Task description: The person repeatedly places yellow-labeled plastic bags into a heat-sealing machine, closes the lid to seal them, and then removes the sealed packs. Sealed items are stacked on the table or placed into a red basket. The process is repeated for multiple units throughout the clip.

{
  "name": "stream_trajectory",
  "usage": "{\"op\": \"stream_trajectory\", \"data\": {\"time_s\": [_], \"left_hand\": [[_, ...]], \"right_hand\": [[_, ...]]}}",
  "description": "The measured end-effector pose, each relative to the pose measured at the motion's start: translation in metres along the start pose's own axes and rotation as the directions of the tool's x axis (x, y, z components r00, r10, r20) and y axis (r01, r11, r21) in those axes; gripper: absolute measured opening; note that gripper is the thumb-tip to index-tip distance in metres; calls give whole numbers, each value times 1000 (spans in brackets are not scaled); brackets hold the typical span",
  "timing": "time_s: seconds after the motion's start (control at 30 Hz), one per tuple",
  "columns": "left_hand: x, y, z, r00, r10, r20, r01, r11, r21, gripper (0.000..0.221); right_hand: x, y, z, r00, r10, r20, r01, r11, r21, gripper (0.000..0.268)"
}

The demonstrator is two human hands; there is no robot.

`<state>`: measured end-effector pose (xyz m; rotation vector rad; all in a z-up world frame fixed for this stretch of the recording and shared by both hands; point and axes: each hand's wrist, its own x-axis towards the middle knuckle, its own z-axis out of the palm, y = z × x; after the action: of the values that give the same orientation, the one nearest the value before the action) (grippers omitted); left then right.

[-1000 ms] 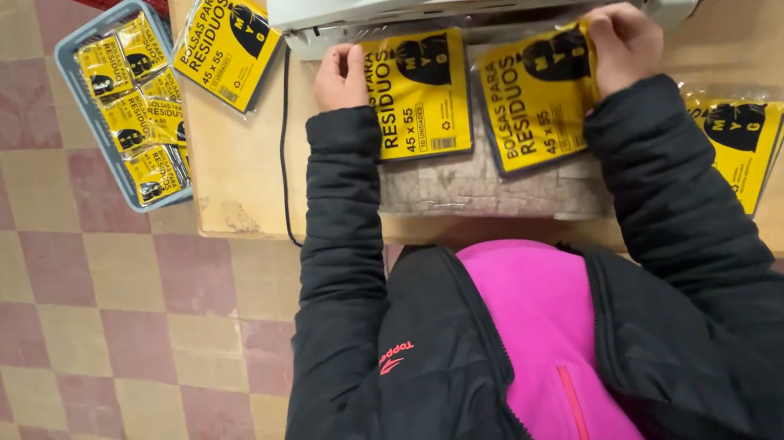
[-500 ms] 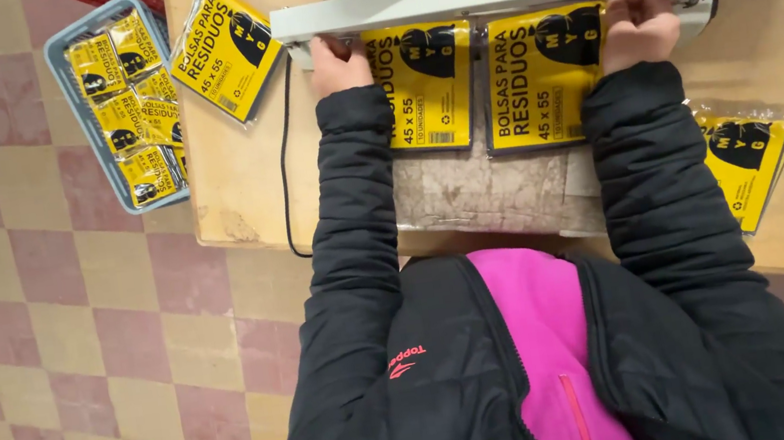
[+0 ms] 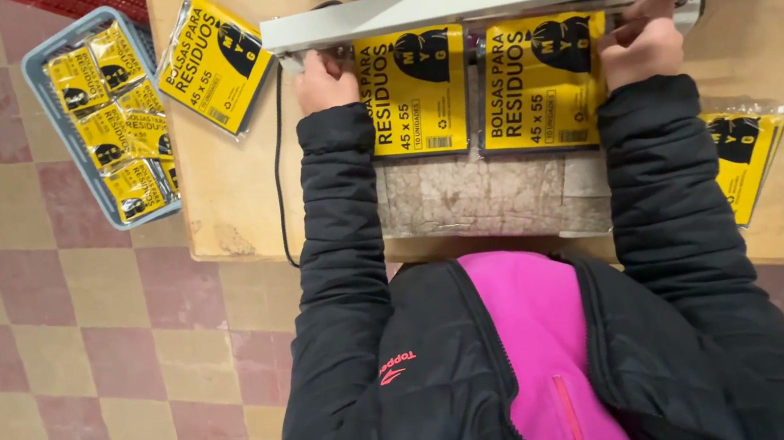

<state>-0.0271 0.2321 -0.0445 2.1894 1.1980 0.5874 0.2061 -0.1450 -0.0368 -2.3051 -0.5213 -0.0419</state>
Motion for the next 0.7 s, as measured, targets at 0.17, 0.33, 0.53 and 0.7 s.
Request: {"op": "stream_trajectory", "data": {"time_s": [0.17,0.33,0.53,0.7], "left_hand": [[6,-8,10,1000,6,-22,-6,1000,1,26],[5,-3,5,1000,16,3,-16,998,-63,28],[5,-2,4,998,50,-23,-53,989,-137,28],[6,1,1,998,42,-36,-47,986,-161,31]], "right_hand": [[-1,-17,-3,997,74,-18,-75,997,-24,32],[-3,-12,2,997,46,-64,-49,998,-49,29],[1,-13,6,992,2,-127,-17,993,-118,25],[-2,-20,-3,994,26,-106,-34,996,-81,26]]}}
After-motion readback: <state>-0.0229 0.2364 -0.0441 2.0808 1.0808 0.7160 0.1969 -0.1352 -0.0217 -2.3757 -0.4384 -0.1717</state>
